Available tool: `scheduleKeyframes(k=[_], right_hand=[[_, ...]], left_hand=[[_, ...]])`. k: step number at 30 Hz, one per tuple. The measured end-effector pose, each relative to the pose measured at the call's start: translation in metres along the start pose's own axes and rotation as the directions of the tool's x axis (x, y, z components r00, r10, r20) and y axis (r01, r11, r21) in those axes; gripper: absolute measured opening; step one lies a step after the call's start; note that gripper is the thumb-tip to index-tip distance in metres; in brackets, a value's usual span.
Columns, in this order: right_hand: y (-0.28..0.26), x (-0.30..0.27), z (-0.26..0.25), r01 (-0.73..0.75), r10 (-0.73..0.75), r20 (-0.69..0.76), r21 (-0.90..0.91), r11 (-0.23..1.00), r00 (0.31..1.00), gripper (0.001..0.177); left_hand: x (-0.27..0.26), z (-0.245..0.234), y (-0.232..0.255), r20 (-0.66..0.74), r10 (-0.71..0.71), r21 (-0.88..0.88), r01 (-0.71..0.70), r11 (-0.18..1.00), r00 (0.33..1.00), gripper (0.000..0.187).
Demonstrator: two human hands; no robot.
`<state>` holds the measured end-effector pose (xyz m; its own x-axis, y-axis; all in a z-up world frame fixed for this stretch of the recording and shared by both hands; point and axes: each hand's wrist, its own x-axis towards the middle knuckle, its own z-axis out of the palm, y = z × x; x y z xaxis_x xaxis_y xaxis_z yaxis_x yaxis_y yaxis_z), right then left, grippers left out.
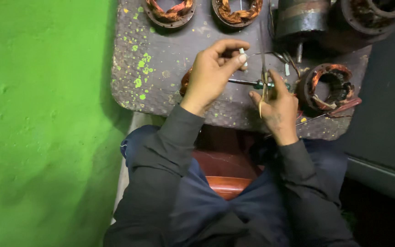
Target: The person winds copper wire around a motor stator core, using a screwdriver to tuck the wire into slots and scissors to trim a small white insulating strip. The person rotates the stator to access different slots and continues winding until the coil is formed.
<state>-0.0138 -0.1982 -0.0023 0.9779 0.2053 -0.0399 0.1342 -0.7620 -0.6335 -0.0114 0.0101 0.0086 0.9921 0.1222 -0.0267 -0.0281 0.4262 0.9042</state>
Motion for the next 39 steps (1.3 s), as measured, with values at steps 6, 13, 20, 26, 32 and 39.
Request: scheduleKeyframes(k=[6, 13, 20, 26, 32, 39], right_hand=[[0.011, 0.015, -0.005, 0.083, -0.089, -0.019, -0.233, 0.969, 0.996, 0.068], [0.019, 0.017, 0.007, 0.165, -0.162, 0.033, -0.275, 0.947, 0.986, 0.07], [0.009, 0.015, 0.0, 0.311, -0.304, 0.076, -0.352, 0.883, 0.95, 0.061], [-0.033, -0.002, -0.025, 0.338, -0.355, -0.005, 0.319, 0.885, 0.935, 0.051], [-0.044, -0.007, -0.014, 0.256, -0.31, -0.041, 0.67, 0.697, 0.95, 0.036], [-0.029, -0.011, -0.002, 0.101, -0.212, 0.021, 0.831, 0.547, 0.977, 0.02]], left_hand=[[-0.004, 0.0, 0.008, 0.025, 0.02, -0.094, -0.018, 0.995, 0.999, 0.022], [-0.006, -0.004, 0.009, 0.061, -0.005, -0.067, 0.009, 0.998, 0.998, 0.021], [-0.011, -0.01, 0.01, 0.115, -0.036, -0.039, 0.041, 0.998, 0.993, 0.022], [-0.027, -0.009, 0.023, 0.11, -0.095, 0.201, 0.071, 0.977, 0.989, 0.021], [-0.036, -0.009, 0.031, 0.207, 0.083, 0.369, -0.157, 0.916, 0.975, 0.018], [-0.041, -0.014, 0.033, 0.191, 0.001, 0.283, -0.057, 0.958, 0.981, 0.026]])
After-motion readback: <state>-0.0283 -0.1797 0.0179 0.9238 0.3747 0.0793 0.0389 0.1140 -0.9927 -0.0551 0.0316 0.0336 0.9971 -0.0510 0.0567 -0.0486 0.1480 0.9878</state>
